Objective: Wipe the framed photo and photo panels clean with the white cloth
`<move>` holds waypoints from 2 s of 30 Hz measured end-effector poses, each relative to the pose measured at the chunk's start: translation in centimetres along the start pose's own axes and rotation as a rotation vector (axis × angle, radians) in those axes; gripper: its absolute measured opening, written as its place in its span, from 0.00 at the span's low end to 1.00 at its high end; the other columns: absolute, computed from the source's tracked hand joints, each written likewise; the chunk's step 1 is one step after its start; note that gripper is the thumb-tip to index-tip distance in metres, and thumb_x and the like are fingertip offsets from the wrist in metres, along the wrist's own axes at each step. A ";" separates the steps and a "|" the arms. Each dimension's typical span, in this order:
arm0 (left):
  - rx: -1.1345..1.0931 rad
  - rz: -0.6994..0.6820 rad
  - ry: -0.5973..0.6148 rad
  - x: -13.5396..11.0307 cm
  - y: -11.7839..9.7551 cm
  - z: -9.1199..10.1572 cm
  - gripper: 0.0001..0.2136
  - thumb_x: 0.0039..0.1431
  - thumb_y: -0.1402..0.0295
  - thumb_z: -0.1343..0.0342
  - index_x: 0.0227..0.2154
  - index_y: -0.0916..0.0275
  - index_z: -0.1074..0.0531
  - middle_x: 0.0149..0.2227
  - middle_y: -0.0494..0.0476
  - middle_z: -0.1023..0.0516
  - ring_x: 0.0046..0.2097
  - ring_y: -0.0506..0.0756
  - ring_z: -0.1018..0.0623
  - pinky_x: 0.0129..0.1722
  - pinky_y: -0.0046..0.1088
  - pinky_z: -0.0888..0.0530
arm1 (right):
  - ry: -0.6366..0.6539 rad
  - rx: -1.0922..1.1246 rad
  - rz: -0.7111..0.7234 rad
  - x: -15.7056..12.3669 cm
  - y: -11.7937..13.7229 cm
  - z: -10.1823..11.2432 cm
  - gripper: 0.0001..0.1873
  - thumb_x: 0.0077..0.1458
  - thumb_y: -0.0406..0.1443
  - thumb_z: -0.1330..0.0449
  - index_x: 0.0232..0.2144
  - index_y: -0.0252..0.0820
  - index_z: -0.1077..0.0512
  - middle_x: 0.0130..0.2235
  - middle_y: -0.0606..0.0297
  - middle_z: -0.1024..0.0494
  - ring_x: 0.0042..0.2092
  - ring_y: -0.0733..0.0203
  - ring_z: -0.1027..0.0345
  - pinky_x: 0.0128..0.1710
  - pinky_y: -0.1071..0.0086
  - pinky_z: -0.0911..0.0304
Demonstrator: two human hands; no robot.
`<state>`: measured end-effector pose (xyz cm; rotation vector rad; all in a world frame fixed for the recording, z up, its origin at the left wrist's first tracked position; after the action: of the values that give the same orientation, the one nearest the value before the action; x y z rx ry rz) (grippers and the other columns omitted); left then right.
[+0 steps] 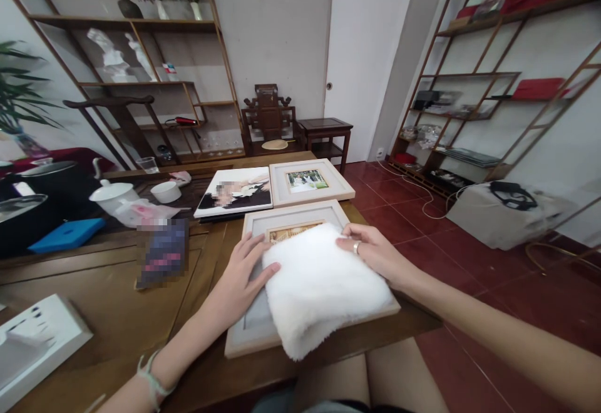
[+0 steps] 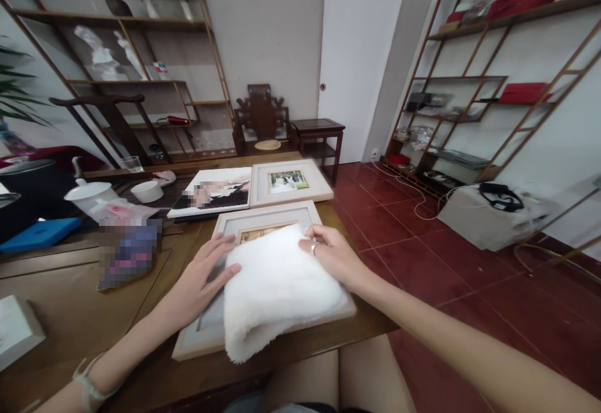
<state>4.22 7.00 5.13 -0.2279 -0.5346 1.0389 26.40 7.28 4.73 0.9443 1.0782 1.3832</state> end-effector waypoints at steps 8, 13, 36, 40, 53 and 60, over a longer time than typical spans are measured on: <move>-0.002 0.008 0.029 -0.1 0.0 -0.3 0.15 0.61 0.59 0.52 0.48 0.57 0.33 0.57 0.59 0.36 0.63 0.63 0.46 0.59 0.48 0.43 | -0.019 0.212 -0.076 -0.2 -1.5 0.9 0.13 0.51 0.42 0.45 0.25 0.45 0.46 0.21 0.77 0.45 0.21 0.69 0.51 0.19 0.76 0.54; -0.020 0.031 0.048 -0.1 0.1 -0.4 0.16 0.62 0.59 0.54 0.49 0.58 0.35 0.59 0.60 0.39 0.64 0.63 0.49 0.60 0.48 0.44 | 0.098 0.273 -0.268 0.1 -1.8 -0.7 0.18 0.44 0.43 0.36 0.35 0.43 0.36 0.31 0.67 0.27 0.27 0.64 0.35 0.23 0.73 0.42; -0.027 0.142 -0.021 -0.2 1.4 0.1 0.16 0.64 0.63 0.61 0.51 0.61 0.37 0.60 0.63 0.42 0.62 0.59 0.42 0.60 0.42 0.43 | 0.012 -0.873 1.303 -11.2 9.3 -5.5 0.08 0.56 0.36 0.47 0.38 0.45 0.30 0.50 0.60 0.30 0.55 0.57 0.41 0.55 0.64 0.42; -0.034 0.140 -0.030 -0.3 1.4 0.1 0.16 0.64 0.63 0.60 0.51 0.62 0.37 0.59 0.63 0.41 0.62 0.59 0.42 0.61 0.42 0.44 | -0.071 -1.003 1.363 -12.9 8.0 -9.3 0.08 0.55 0.29 0.47 0.31 0.40 0.28 0.53 0.59 0.30 0.57 0.50 0.44 0.61 0.54 0.53; -0.061 0.104 -0.029 -0.1 1.3 0.2 0.16 0.65 0.63 0.62 0.49 0.63 0.37 0.58 0.64 0.39 0.61 0.59 0.41 0.60 0.44 0.43 | -0.090 -0.447 0.867 -6.9 10.7 -2.8 0.12 0.61 0.33 0.51 0.28 0.41 0.31 0.38 0.62 0.23 0.45 0.57 0.30 0.54 0.53 0.41; -0.050 0.147 -0.018 -0.3 1.5 0.2 0.16 0.65 0.62 0.62 0.50 0.61 0.36 0.59 0.62 0.40 0.62 0.58 0.41 0.61 0.43 0.44 | -0.292 0.176 0.341 -1.2 6.9 8.4 0.26 0.42 0.40 0.32 0.45 0.47 0.31 0.42 0.62 0.23 0.37 0.55 0.27 0.30 0.68 0.30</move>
<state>2.87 7.53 4.54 -0.3058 -0.5672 1.1724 32.70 6.96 13.64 1.4635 0.8515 1.3800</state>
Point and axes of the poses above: each hand's wrist, its own x-axis towards the middle knuckle, its own z-axis out of the back of the hand, y = z × x, the point moved 9 cm from there along x, towards the middle knuckle
